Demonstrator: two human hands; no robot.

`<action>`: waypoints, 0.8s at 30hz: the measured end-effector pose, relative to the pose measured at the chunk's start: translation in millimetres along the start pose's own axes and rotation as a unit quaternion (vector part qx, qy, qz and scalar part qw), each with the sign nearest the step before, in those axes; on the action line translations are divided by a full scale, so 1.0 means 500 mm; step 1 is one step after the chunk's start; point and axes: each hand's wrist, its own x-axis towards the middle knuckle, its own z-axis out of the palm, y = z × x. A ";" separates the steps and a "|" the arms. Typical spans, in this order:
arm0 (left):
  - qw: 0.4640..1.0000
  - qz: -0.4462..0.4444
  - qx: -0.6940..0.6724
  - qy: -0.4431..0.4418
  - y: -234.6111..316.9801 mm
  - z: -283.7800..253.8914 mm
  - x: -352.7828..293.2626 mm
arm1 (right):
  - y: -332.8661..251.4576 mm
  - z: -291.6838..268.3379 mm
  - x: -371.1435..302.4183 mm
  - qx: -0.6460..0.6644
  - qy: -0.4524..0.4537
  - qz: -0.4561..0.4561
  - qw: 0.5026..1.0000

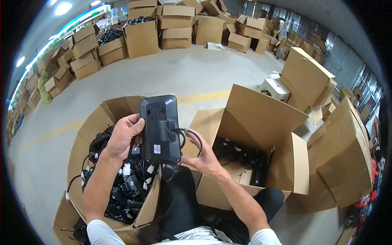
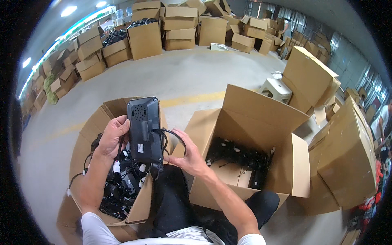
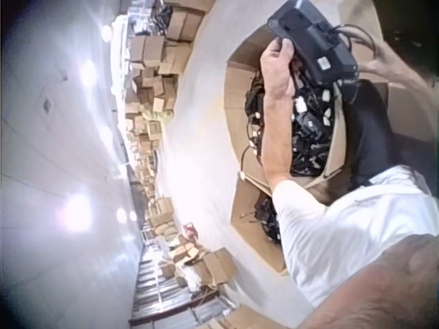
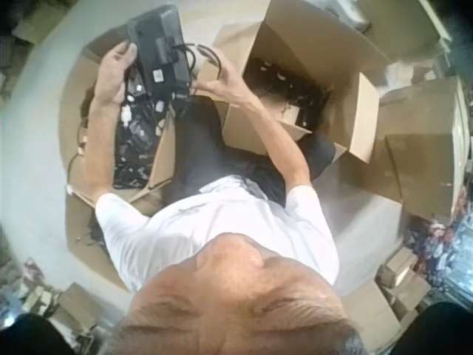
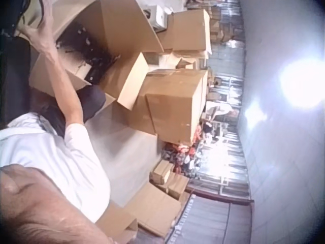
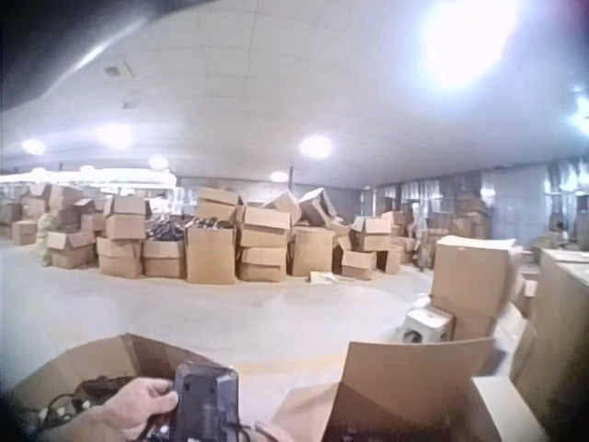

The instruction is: The person sits on the floor between two large cardboard boxes and repeatedly picks up black electronic devices from a pile in the left box. They inspect each device by turning it over in their hands and then place it into the empty box on the right. The process is repeated for multiple units throughout the clip.

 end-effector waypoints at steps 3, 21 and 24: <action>0.999 -0.015 -0.015 -0.034 -0.025 0.013 0.000 | -0.004 0.010 -0.027 0.142 -0.051 0.079 0.985; 0.995 0.013 -0.078 -0.055 -0.074 0.148 0.028 | -0.025 -0.071 -0.144 0.450 0.208 0.166 0.852; 0.995 -0.017 0.087 -0.040 -0.087 0.117 0.038 | -0.011 -0.203 -0.156 0.211 0.319 0.271 0.883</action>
